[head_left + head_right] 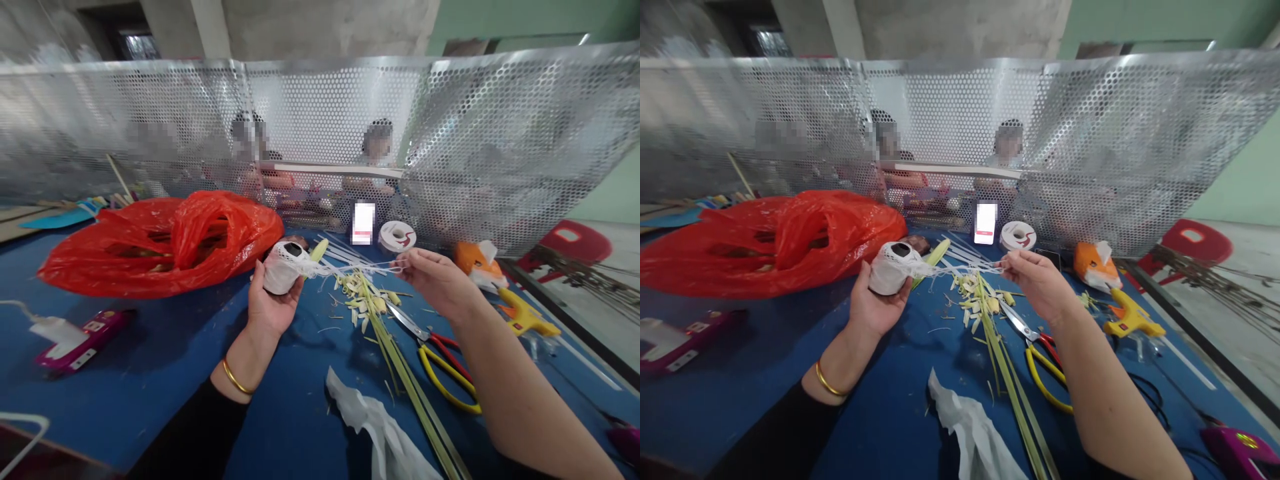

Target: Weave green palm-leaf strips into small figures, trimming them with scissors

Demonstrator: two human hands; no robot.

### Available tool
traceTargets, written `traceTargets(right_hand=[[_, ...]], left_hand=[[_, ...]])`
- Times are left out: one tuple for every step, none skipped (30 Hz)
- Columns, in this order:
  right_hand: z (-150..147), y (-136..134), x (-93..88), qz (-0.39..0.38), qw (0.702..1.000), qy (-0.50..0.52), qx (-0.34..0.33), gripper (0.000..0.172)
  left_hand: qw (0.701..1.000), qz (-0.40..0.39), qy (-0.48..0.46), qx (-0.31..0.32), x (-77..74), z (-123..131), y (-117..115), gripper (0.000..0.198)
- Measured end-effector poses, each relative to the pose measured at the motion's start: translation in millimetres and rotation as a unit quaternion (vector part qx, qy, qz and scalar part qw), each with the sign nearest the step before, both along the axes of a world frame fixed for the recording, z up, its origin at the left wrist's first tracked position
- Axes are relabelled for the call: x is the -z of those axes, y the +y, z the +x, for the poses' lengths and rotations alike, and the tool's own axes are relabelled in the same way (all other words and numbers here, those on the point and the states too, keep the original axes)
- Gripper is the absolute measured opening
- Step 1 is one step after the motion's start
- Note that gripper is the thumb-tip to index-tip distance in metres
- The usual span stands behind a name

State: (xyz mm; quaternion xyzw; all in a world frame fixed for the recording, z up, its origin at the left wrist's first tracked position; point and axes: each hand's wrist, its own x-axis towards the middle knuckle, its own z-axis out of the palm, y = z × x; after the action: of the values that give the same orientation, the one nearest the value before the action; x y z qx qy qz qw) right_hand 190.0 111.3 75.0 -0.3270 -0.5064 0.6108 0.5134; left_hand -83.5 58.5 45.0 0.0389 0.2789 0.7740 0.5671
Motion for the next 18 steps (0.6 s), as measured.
traceTargets(right_hand=[[1, 0, -1.0, -0.013, 0.999, 0.028, -0.016, 0.025], [1, -1, -1.9, -0.027, 0.998, 0.056, -0.032, 0.024], [0, -2, -2.5, -0.041, 0.995, 0.083, -0.047, 0.023], [0, -2, -3.0, -0.053, 0.991, 0.107, -0.059, 0.022], [-2, -3, -3.5, -0.062, 0.988, 0.127, -0.067, 0.021], [-3, -4, -3.8, -0.069, 0.985, 0.142, -0.072, 0.021], [-4, -4, -4.1, -0.072, 0.983, 0.154, -0.074, 0.020], [-5, -5, -4.4, -0.072, 0.981, 0.163, -0.076, 0.019], [-6, -6, -4.7, -0.070, 0.980, 0.172, -0.077, 0.019], [-7, -6, -5.1, -0.068, 0.978, 0.182, -0.078, 0.017], [-7, -7, -5.6, -0.066, 0.976, 0.194, -0.078, 0.016], [-7, -7, -6.3, -0.065, 0.973, 0.206, -0.078, 0.015], [-8, -8, -7.1, -0.065, 0.971, 0.217, -0.077, 0.013], [-8, -9, -8.2, -0.065, 0.969, 0.226, -0.074, 0.012], [-8, -9, -9.4, -0.064, 0.968, 0.233, -0.069, 0.012], [-8, -10, -10.8, -0.061, 0.967, 0.238, -0.064, 0.013], [-8, -11, -12.2, -0.056, 0.967, 0.242, -0.058, 0.014], [-9, -12, -13.5, -0.049, 0.967, 0.243, -0.051, 0.016]], left_hand=[[1.000, -0.002, 0.001, 0.003, 0.5, 0, 0, 0.030], [1.000, -0.003, 0.001, 0.005, 1.1, 0, 0, 0.030], [1.000, -0.005, 0.000, 0.007, 1.5, 0, 0, 0.030], [1.000, -0.007, -0.001, 0.009, 1.9, 1, 1, 0.030], [1.000, -0.009, -0.003, 0.011, 2.1, 1, 1, 0.030], [1.000, -0.009, -0.004, 0.012, 2.1, 1, 1, 0.030], [1.000, -0.006, -0.004, 0.012, 1.9, 2, 1, 0.028], [1.000, -0.001, -0.002, 0.010, 1.6, 3, 1, 0.026], [1.000, 0.006, 0.002, 0.007, 1.3, 3, 0, 0.022], [1.000, 0.012, 0.008, 0.004, 1.1, 4, 0, 0.018], [1.000, 0.016, 0.014, 0.002, 1.0, 5, 0, 0.015], [1.000, 0.018, 0.018, 0.002, 1.2, 6, 0, 0.012], [1.000, 0.018, 0.022, 0.006, 1.5, 6, 0, 0.010], [1.000, 0.016, 0.024, 0.012, 2.1, 6, 0, 0.009], [0.999, 0.013, 0.024, 0.017, 2.8, 7, 0, 0.009], [0.999, 0.007, 0.024, 0.022, 3.5, 7, 0, 0.009], [0.999, 0.000, 0.024, 0.028, 4.1, 7, 1, 0.009], [0.999, -0.008, 0.025, 0.033, 4.6, 7, 1, 0.010]])
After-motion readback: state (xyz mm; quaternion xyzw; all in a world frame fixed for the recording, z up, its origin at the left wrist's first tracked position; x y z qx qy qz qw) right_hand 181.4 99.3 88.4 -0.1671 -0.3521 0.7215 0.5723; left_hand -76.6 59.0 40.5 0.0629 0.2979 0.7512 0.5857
